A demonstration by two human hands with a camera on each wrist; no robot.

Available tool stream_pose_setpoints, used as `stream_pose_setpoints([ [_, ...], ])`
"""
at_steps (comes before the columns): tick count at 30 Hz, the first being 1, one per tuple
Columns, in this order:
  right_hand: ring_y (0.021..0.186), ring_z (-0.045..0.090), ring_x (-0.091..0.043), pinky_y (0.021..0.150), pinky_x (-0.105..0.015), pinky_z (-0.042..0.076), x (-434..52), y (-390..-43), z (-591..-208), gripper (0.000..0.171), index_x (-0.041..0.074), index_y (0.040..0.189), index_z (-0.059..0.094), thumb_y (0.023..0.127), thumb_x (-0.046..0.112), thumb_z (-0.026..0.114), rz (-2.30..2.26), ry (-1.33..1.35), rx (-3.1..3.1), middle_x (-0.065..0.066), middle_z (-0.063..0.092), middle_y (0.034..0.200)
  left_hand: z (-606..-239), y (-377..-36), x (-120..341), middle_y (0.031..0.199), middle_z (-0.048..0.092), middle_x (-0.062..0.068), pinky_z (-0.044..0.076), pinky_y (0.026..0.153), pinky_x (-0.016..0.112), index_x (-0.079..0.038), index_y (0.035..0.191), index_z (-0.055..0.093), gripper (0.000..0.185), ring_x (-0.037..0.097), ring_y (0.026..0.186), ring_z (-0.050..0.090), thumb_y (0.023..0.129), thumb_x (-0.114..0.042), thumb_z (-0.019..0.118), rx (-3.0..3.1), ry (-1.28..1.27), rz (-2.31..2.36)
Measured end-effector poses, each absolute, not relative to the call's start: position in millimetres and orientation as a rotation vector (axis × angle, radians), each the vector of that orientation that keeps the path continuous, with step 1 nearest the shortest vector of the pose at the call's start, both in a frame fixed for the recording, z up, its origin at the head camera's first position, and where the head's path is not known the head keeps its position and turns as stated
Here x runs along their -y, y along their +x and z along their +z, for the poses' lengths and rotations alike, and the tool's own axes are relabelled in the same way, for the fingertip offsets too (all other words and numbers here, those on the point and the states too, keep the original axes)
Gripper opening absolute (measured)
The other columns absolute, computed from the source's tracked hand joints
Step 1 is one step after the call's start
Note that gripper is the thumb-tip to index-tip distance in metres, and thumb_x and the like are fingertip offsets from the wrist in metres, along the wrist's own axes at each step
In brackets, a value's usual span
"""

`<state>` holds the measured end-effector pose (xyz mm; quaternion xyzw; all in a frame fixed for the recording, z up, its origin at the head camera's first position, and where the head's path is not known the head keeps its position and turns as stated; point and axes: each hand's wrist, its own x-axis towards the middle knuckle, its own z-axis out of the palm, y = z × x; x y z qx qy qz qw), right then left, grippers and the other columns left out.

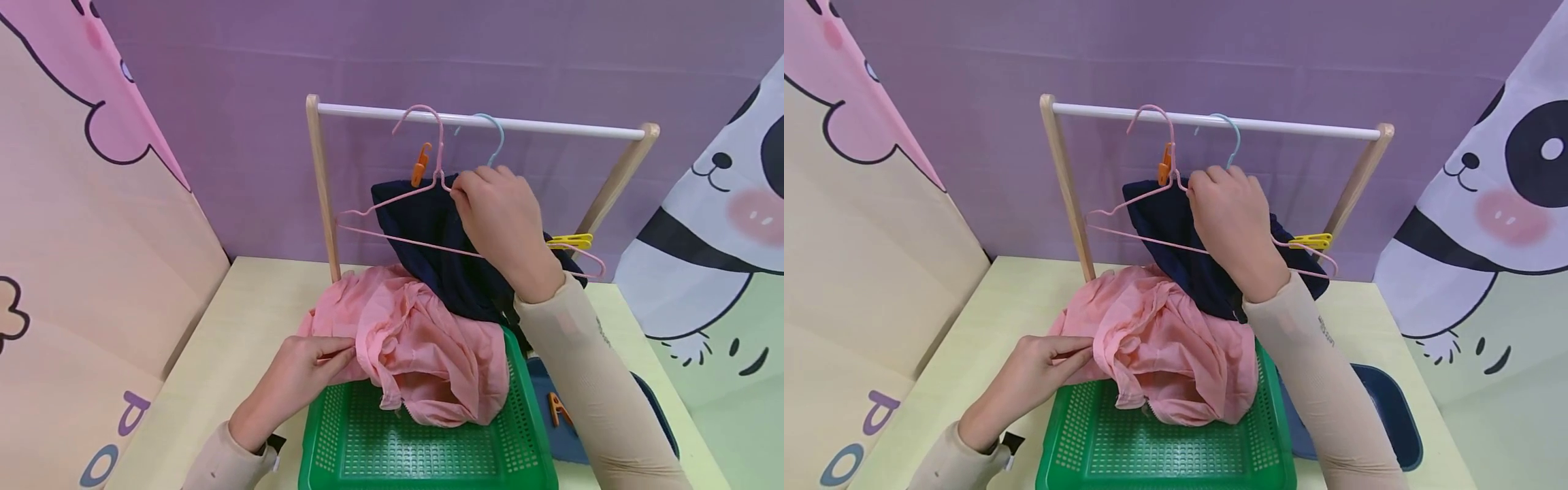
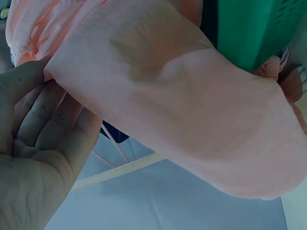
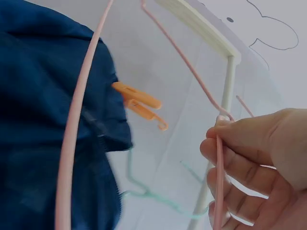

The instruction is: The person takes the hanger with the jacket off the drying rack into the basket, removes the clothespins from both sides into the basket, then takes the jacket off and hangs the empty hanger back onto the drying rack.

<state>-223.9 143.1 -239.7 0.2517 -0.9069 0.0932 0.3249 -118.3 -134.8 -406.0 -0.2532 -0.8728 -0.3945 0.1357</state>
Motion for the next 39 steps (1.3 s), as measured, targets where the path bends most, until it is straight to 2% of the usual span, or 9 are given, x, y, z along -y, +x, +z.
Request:
stream_pose_setpoints([
  [7, 0.080, 0.058, -0.031, 0.070, -0.041, 0.052, -114.5, -231.2, -219.5, 0.022, 0.000, 0.106, 0.072, 0.099, 0.020, 0.064, 0.155, 0.641, 2.377, -0.014, 0.071, 0.097, -406.1, -115.8, 133.7, 0.101, 0.075, 0.000, 0.057, 0.073, 0.027, -0.010, 0.108, 0.079, 0.021, 0.010, 0.088, 0.070, 0.087, -0.005, 0.077, 2.547, -0.733, -1.160],
  [15, 0.079, 0.062, -0.028, 0.072, -0.039, 0.056, -65.7, -246.2, -210.4, 0.021, 0.000, 0.106, 0.072, 0.101, 0.017, 0.060, 0.075, 0.641, 2.370, -0.014, 0.070, 0.096, -406.1, -113.5, 134.0, 0.099, 0.075, -0.002, 0.057, 0.072, 0.027, -0.011, 0.107, 0.080, 0.019, 0.007, 0.085, 0.069, 0.088, -0.007, 0.077, 2.548, -0.737, -1.147],
  [23, 0.086, 0.064, -0.026, 0.082, -0.038, 0.056, -39.5, -260.2, -223.4, 0.019, 0.003, 0.110, 0.070, 0.098, 0.016, 0.063, 0.052, 0.608, 2.491, -0.011, 0.070, 0.102, -406.5, -113.5, 131.6, 0.098, 0.075, -0.003, 0.057, 0.072, 0.028, -0.012, 0.106, 0.080, 0.019, 0.006, 0.083, 0.069, 0.088, -0.008, 0.078, 2.558, -0.729, -1.152],
  [27, 0.089, 0.065, -0.026, 0.081, -0.038, 0.056, -34.8, -263.7, -235.4, 0.017, 0.006, 0.107, 0.069, 0.099, 0.018, 0.061, 0.069, 0.599, 2.558, -0.010, 0.069, 0.100, -405.6, -112.1, 131.2, 0.098, 0.075, -0.003, 0.058, 0.073, 0.028, -0.013, 0.106, 0.080, 0.018, 0.006, 0.082, 0.068, 0.088, -0.010, 0.078, 2.577, -0.723, -1.163],
  [34, 0.093, 0.066, -0.024, 0.085, -0.038, 0.056, -26.3, -263.7, -243.9, 0.020, 0.008, 0.112, 0.069, 0.101, 0.023, 0.061, 0.113, 0.578, 2.645, -0.008, 0.069, 0.102, -406.5, -113.4, 130.7, 0.097, 0.075, -0.002, 0.057, 0.071, 0.026, -0.012, 0.105, 0.080, 0.019, 0.004, 0.077, 0.066, 0.087, -0.009, 0.079, 2.576, -0.721, -1.163],
  [39, 0.090, 0.065, -0.022, 0.081, -0.036, 0.056, -25.6, -259.9, -243.5, 0.023, 0.011, 0.115, 0.070, 0.102, 0.027, 0.060, 0.215, 0.570, 2.692, -0.006, 0.068, 0.099, -407.2, -113.5, 129.8, 0.096, 0.075, -0.003, 0.058, 0.071, 0.027, -0.012, 0.105, 0.081, 0.018, 0.005, 0.080, 0.067, 0.087, -0.009, 0.079, 2.564, -0.724, -1.156],
])
